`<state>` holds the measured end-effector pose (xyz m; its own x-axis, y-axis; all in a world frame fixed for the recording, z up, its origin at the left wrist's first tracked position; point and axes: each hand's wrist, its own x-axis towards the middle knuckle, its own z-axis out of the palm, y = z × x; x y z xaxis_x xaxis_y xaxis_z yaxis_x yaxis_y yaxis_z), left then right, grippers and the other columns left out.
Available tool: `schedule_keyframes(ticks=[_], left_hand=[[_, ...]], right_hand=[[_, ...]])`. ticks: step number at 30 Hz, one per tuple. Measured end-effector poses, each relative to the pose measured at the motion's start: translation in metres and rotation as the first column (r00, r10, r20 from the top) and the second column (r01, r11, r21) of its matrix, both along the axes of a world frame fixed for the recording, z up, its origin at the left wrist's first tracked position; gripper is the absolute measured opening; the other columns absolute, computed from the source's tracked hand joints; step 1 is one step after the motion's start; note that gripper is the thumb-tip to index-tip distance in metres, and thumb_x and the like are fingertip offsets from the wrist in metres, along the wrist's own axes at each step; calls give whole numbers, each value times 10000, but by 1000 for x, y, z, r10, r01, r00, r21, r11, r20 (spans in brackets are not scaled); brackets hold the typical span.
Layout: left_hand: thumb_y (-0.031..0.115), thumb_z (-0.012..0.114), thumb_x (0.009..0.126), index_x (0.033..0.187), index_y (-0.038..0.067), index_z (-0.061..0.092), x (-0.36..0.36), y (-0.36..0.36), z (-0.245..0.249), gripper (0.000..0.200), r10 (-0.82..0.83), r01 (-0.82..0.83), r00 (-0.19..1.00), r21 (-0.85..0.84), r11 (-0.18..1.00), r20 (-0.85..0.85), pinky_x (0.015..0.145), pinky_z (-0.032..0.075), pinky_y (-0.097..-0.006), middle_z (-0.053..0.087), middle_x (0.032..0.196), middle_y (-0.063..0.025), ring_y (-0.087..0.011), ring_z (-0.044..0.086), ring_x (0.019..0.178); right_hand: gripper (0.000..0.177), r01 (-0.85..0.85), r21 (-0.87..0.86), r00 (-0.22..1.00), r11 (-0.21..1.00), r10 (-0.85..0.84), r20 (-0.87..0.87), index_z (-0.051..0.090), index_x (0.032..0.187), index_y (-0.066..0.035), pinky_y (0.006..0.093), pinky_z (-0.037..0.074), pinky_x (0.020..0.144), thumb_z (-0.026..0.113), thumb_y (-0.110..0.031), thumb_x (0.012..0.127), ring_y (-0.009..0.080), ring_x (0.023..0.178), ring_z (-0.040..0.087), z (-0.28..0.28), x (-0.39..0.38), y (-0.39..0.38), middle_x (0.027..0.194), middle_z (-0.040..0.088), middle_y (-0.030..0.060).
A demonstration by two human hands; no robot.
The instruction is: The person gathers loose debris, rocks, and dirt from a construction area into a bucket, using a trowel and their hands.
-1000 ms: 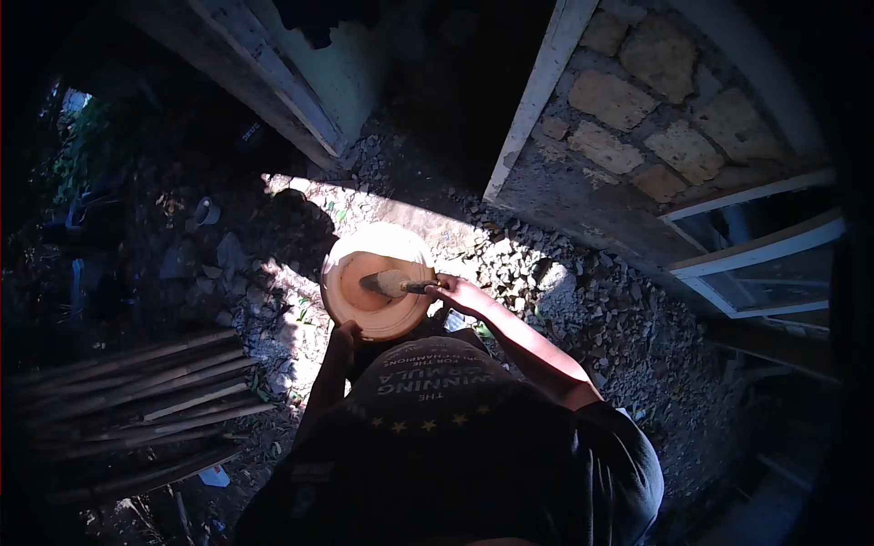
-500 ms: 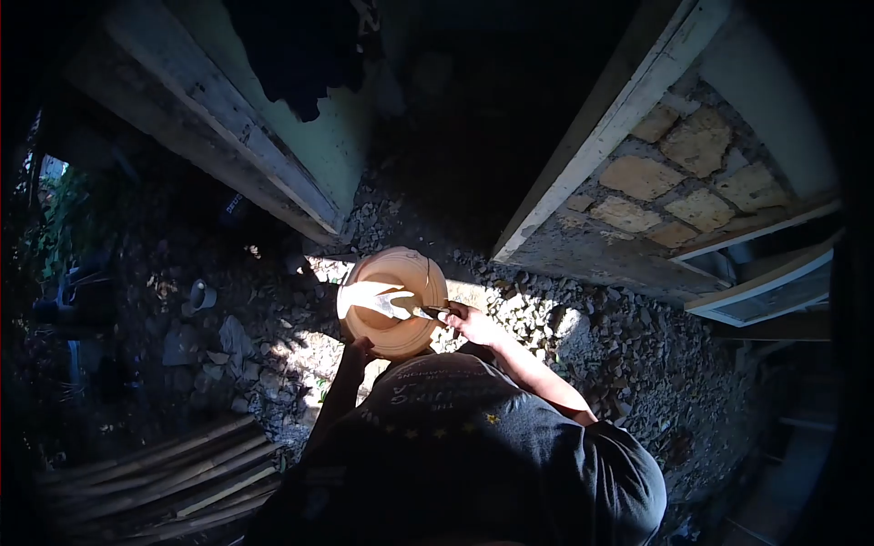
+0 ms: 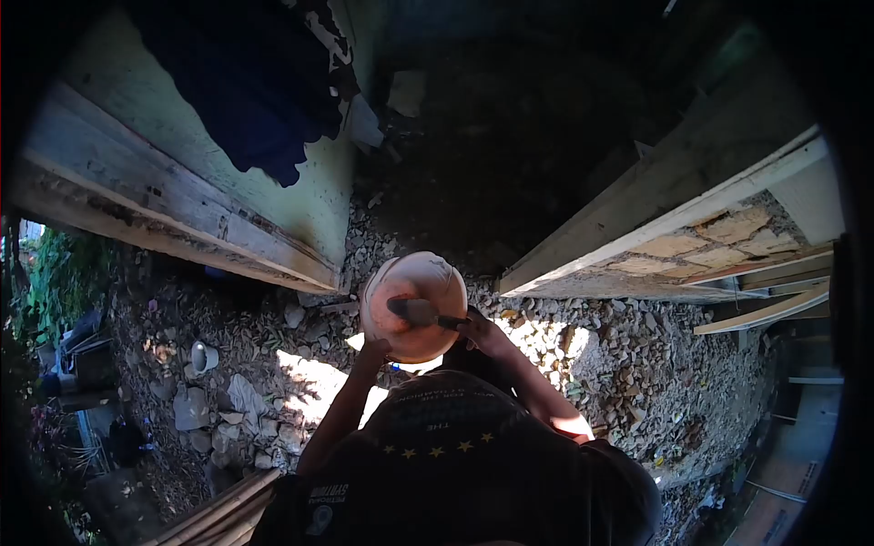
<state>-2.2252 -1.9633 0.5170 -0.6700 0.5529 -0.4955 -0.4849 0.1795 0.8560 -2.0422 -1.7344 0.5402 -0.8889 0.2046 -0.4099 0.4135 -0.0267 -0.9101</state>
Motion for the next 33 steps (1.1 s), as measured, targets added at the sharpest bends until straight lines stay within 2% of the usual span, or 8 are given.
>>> schedule_keyframes(ticks=[8,14,17,19,23,26,31,33], left_hand=[[120,589,817,1211,27,526,-103,119,35,410,-174,178,982,63,982,-70,729,530,-332,606,1018,-78,-179,624,876],[103,580,809,1277,14,495,-177,214,98,484,-270,283,956,122,951,-110,763,547,-344,610,1067,-97,-200,639,921],[95,576,805,1310,7,480,-203,247,121,522,-287,301,952,153,941,-109,780,556,-350,612,1092,-106,-210,647,944],[89,573,803,1333,3,470,-214,262,130,547,-295,312,948,167,935,-119,792,562,-354,614,1108,-113,-216,652,959],[77,553,780,1400,24,402,-244,282,78,640,-250,252,965,-9,968,73,781,554,-345,595,1129,-100,-203,633,967],[74,532,778,1370,37,431,-264,314,116,602,-273,288,952,-109,951,136,745,534,-316,593,1114,-86,-181,619,955],[80,528,798,1368,29,435,-320,368,85,580,-348,353,933,-52,934,93,709,522,-292,601,1068,-88,-167,619,887],[83,528,807,1369,26,434,-352,395,74,573,-387,388,922,-46,921,32,698,516,-287,601,1052,-89,-161,615,867]], right_hand=[[544,189,-23,974,982,-184,132,489,1359,14,267,491,602,632,-331,962,109,651,612,-25,-69,76,884,680,57],[611,301,5,934,953,-296,199,431,1431,2,259,485,615,634,-327,958,101,668,594,33,-141,155,880,683,54],[609,294,-28,954,955,-292,65,410,1476,-55,266,491,629,629,-305,964,100,683,592,50,-158,183,872,685,55],[635,317,140,943,938,-328,61,386,1482,-45,307,521,643,621,-329,965,155,677,636,47,-169,195,862,696,91],[651,413,89,901,906,-421,102,342,1519,-59,315,520,633,602,-294,970,153,674,642,50,-192,223,883,712,86],[570,450,79,882,889,-457,114,418,1467,-48,307,517,644,583,-280,973,150,676,639,63,-213,239,891,713,74],[499,438,97,880,894,-448,154,440,1453,-52,297,521,676,564,-237,1007,137,740,657,77,-265,280,948,718,106],[430,331,213,923,919,-362,129,533,1355,-27,308,528,677,562,-279,1007,144,750,666,71,-290,303,970,722,113]])
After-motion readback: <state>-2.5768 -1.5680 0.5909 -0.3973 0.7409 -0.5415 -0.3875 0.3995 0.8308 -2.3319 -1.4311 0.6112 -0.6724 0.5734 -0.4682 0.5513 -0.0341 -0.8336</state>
